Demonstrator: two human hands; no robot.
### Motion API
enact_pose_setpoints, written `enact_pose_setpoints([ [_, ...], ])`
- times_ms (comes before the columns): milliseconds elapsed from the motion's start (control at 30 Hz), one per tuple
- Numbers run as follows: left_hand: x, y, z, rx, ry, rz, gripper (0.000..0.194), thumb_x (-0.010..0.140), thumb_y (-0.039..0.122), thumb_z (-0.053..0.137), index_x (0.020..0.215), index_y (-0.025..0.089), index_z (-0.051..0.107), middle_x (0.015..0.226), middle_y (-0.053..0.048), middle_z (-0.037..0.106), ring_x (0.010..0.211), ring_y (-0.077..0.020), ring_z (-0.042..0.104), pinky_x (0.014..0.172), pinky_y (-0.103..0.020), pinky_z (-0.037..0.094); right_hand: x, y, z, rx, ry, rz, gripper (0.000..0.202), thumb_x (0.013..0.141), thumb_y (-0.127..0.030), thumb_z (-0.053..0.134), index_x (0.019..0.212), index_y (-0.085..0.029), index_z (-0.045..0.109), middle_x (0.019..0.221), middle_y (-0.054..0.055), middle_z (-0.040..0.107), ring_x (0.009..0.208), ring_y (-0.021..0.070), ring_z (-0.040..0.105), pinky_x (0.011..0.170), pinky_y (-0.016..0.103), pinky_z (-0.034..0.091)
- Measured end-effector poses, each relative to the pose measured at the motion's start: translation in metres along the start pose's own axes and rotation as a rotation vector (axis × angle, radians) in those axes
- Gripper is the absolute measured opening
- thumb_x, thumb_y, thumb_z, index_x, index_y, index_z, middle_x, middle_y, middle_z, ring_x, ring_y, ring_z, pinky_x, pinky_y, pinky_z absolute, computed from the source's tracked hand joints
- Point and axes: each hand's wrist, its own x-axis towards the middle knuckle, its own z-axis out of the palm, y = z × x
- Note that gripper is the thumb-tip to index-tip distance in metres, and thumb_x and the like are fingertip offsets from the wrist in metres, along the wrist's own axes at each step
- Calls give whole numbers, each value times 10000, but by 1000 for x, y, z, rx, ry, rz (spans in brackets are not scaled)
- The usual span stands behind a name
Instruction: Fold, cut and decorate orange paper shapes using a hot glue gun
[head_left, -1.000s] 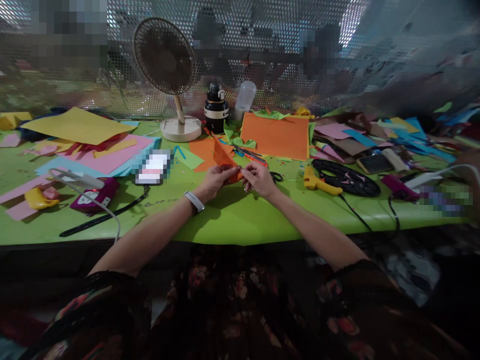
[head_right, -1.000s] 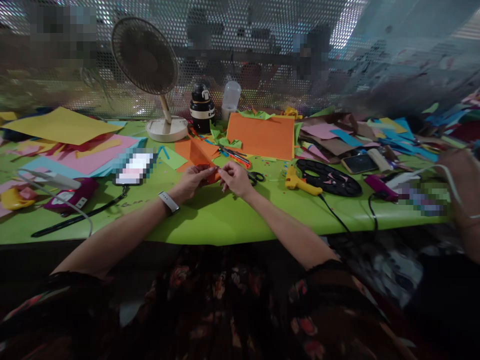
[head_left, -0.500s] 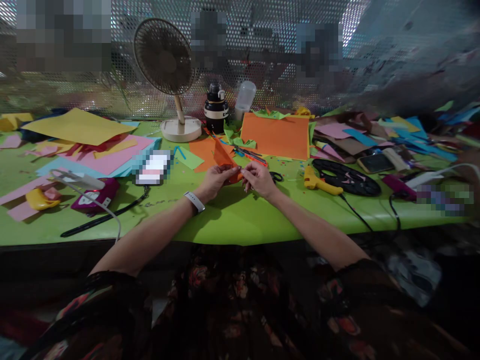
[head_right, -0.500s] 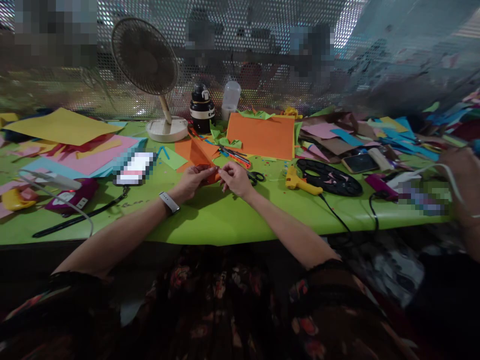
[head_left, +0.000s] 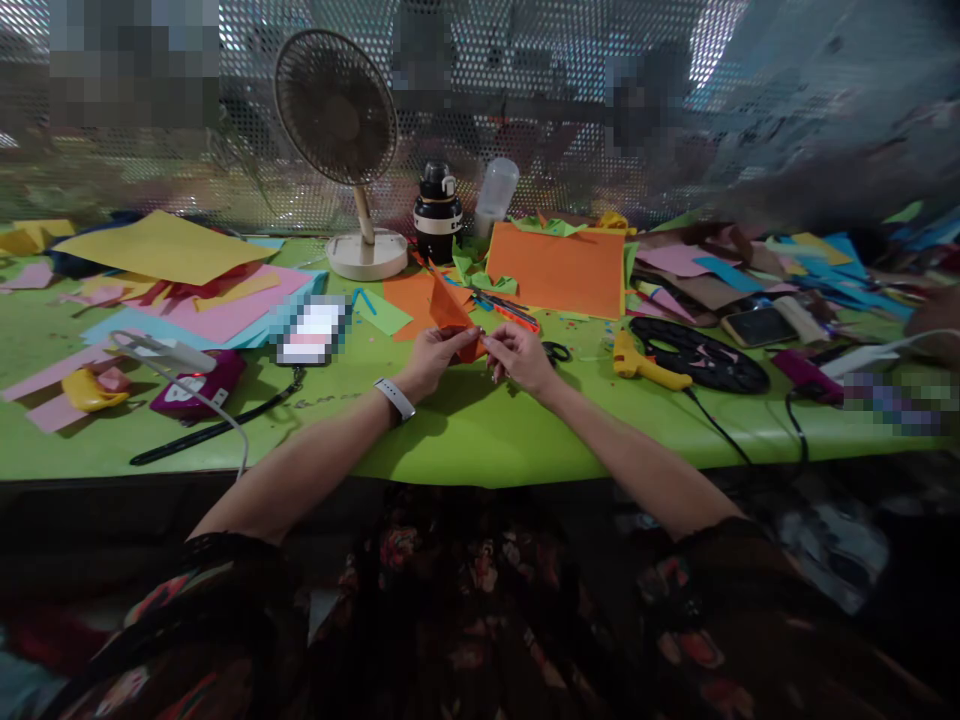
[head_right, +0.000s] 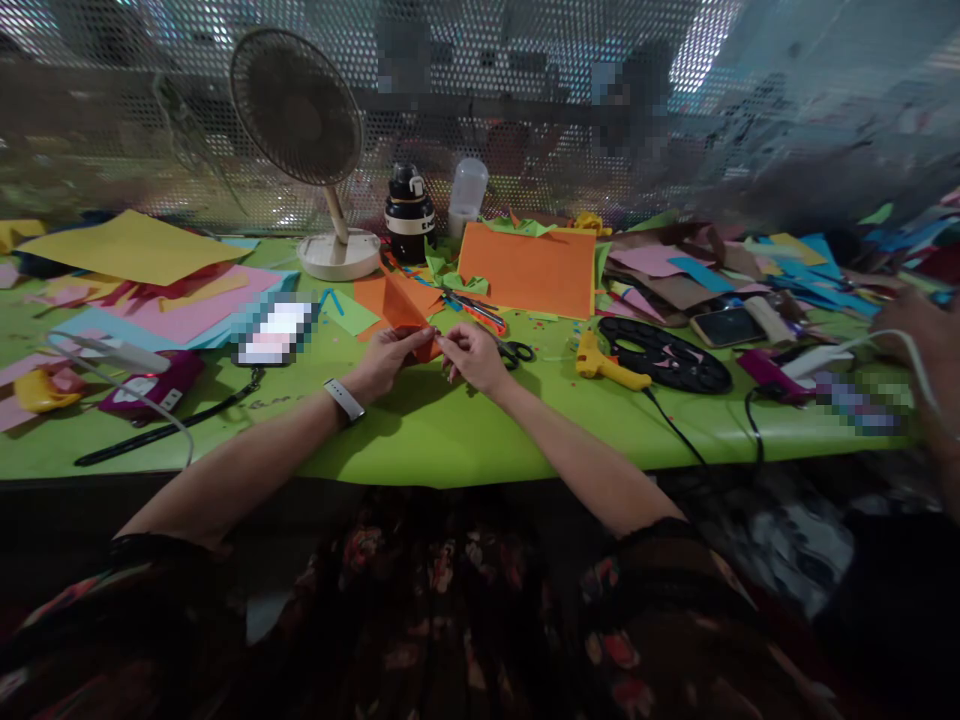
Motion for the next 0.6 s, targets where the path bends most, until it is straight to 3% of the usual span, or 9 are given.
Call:
enact_pose_setpoints([
  [200,4,-1,-3,-4,-22,19,224,676,369,832,784,184,766,781,-41,725,664,-116,588,626,-263,444,2,6,-5,27,-49,16,379,739,-507,782,831,-179,614,590,-26,666,368,65,549,342,167,451],
  [333,7,0,-4,-11,-23,106,227,672,382,834,751,184,755,723,-20,698,632,-102,557,625,-271,430,6,8,-5,-3,-63,13,386,756,-523,760,818,-177,599,643,1,703,430,86,617,356,162,441],
  [467,9,-1,-4,-11,-29,135,242,676,385,834,705,162,745,642,-11,667,553,-79,506,554,-250,393,10,8,-3,-2,-90,-3,378,765,-514,753,792,-183,572,653,9,701,512,112,663,436,193,514],
  [600,11,-2,-5,-32,-22,126,269,665,396,841,728,154,743,691,-31,698,605,-97,567,599,-246,445,9,6,-2,21,-77,-27,393,752,-527,756,799,-193,555,651,-13,683,569,113,679,502,204,548],
])
